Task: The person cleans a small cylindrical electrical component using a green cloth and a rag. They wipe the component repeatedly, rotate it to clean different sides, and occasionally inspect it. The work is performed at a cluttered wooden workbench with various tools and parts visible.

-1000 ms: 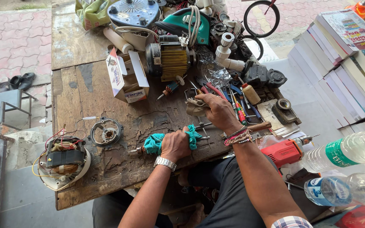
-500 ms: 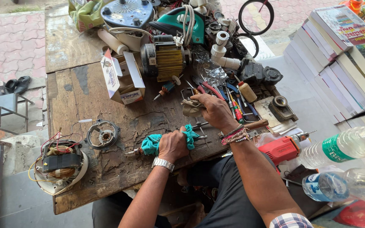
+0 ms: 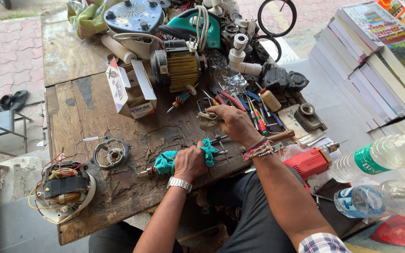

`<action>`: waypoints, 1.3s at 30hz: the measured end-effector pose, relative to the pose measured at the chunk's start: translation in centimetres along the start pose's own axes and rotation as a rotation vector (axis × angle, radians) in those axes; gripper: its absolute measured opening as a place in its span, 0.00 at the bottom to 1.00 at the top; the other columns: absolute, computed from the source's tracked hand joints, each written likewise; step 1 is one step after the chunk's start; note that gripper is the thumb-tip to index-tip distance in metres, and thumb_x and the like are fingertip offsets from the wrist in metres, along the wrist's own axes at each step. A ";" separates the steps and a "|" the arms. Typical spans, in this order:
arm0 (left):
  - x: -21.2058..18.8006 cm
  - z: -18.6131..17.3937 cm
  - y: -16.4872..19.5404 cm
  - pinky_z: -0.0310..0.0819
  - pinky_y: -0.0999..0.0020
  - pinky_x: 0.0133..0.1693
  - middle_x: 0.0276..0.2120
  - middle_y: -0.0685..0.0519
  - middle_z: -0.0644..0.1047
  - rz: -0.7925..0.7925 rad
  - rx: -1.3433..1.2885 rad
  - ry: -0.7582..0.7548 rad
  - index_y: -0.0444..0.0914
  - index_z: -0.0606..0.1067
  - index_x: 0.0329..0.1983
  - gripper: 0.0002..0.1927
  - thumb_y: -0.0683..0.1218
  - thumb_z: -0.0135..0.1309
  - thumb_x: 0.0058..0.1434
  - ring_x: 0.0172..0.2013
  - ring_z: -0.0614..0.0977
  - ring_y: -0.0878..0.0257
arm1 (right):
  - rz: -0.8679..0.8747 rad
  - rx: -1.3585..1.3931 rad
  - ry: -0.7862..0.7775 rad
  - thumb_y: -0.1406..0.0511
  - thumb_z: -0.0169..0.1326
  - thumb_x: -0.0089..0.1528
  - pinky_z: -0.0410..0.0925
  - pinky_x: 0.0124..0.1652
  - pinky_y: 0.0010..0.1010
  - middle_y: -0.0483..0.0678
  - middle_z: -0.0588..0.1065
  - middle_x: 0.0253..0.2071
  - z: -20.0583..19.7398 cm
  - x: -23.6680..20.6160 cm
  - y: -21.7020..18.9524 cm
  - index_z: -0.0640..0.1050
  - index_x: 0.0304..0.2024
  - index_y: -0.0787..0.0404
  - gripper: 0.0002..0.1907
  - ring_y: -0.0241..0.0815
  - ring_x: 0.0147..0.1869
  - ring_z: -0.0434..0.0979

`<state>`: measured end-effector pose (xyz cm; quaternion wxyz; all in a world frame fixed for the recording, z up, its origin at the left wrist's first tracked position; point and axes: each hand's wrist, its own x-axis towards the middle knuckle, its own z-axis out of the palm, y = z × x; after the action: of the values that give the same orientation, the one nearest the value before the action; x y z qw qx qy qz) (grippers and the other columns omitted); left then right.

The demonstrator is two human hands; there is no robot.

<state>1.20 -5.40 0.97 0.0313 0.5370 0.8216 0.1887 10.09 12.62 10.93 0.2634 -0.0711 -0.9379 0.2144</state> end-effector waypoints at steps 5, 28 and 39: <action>0.1 0.0 0.0 0.77 0.54 0.27 0.25 0.41 0.79 -0.020 0.010 -0.054 0.35 0.72 0.41 0.20 0.46 0.61 0.46 0.25 0.83 0.46 | 0.012 -0.001 -0.020 0.74 0.59 0.56 0.75 0.48 0.39 0.52 0.81 0.48 0.3 0.0 0.1 0.77 0.54 0.57 0.23 0.53 0.52 0.82; 0.2 -0.4 0.2 0.77 0.54 0.25 0.24 0.41 0.79 0.001 -0.025 -0.021 0.34 0.71 0.38 0.18 0.44 0.60 0.45 0.23 0.82 0.45 | -0.028 -0.024 -0.079 0.76 0.55 0.54 0.74 0.47 0.40 0.51 0.80 0.48 0.6 0.2 -0.3 0.77 0.54 0.58 0.24 0.53 0.51 0.81; 0.4 -0.6 0.4 0.77 0.56 0.26 0.23 0.43 0.79 -0.025 0.017 -0.096 0.35 0.71 0.37 0.14 0.44 0.58 0.50 0.23 0.83 0.48 | 0.011 0.009 -0.082 0.77 0.55 0.55 0.75 0.47 0.38 0.51 0.81 0.48 0.5 0.2 -0.3 0.77 0.53 0.57 0.24 0.51 0.51 0.82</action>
<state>1.17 -5.05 1.72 0.0685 0.5354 0.8274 0.1552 9.60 12.18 10.79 0.2237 -0.0660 -0.9465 0.2230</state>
